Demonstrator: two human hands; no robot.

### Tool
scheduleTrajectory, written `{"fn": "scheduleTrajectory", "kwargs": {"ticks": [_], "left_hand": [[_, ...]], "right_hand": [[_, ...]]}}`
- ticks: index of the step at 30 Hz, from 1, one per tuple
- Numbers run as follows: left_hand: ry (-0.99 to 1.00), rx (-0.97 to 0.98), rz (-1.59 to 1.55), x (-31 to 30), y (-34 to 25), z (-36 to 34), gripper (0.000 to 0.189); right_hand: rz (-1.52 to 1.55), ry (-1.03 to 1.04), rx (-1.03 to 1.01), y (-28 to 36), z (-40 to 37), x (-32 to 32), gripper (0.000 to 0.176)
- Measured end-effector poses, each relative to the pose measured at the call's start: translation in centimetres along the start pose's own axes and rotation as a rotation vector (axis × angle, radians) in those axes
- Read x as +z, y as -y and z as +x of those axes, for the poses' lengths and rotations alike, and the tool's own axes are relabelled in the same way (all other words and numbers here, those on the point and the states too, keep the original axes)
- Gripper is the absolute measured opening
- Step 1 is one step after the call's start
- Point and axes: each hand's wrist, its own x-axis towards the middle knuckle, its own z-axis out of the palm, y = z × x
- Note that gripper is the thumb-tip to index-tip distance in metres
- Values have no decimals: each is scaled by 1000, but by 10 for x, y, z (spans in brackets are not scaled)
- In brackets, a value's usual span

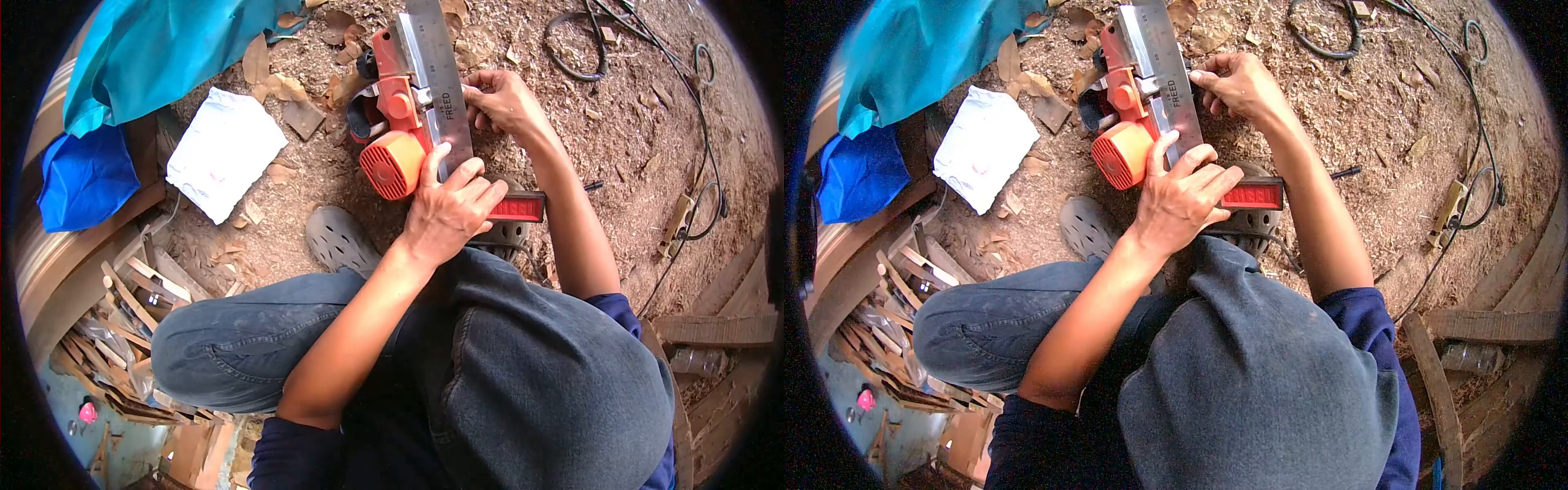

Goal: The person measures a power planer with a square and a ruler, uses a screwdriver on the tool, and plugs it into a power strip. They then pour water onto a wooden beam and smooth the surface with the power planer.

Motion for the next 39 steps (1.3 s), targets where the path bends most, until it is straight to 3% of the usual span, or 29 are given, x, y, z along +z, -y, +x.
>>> {"fn": "scheduleTrajectory", "kwargs": {"ticks": [11, 16, 39], "left_hand": [[-36, 9, -31, 0, 0, 0, 60], [2, -18, -3, -1, 0, 1, 67], [-7, -18, -19, 1, 1, 1, 67]], "right_hand": [[-53, 5, -27, 0, -3, 1, 30], [-13, 15, -19, -2, 3, 2, 32], [-26, 7, -43, 1, -2, 1, 29]]}}
